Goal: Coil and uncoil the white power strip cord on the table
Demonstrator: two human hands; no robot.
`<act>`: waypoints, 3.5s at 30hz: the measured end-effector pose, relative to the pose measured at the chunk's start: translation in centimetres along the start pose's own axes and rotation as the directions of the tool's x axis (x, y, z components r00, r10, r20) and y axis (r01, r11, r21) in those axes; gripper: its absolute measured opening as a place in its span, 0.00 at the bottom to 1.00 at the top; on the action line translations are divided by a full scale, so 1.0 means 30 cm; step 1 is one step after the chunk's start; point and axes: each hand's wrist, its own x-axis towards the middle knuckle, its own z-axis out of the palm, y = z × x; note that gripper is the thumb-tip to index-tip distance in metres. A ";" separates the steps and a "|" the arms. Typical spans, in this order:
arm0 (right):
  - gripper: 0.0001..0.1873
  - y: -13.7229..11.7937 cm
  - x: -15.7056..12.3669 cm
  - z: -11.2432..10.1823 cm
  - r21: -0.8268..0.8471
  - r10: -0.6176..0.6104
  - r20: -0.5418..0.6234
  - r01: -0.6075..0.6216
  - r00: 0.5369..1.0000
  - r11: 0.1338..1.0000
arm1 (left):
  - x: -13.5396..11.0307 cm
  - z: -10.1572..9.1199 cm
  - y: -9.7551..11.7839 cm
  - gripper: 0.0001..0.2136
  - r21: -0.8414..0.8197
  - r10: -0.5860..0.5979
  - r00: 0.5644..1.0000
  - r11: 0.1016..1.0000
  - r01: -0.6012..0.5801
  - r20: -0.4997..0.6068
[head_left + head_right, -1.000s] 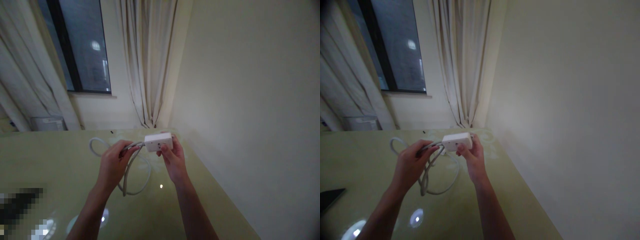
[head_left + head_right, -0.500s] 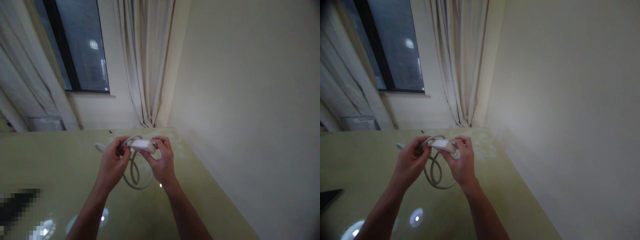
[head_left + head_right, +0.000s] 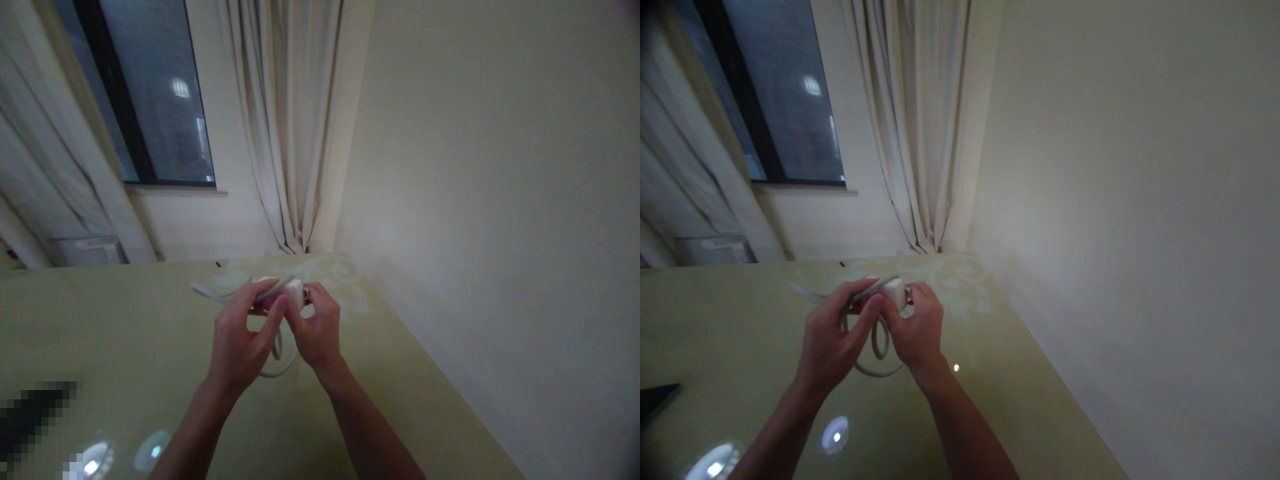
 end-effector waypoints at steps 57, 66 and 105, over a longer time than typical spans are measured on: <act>0.15 0.072 0.012 -0.006 0.488 0.031 0.485 -0.300 0.874 0.819 | 0.003 -0.014 -0.047 0.29 -0.496 -0.090 0.875 0.794 0.351 0.476; 0.23 0.080 0.086 -0.222 0.413 0.128 0.075 -0.147 0.989 0.899 | -0.043 -0.148 -0.208 0.18 -0.398 -0.254 0.890 0.823 0.405 0.379; 0.47 0.029 0.125 -0.647 0.512 0.194 0.392 -0.389 0.899 0.766 | -0.297 -0.347 -0.608 0.16 0.410 -0.464 0.723 0.872 0.268 0.513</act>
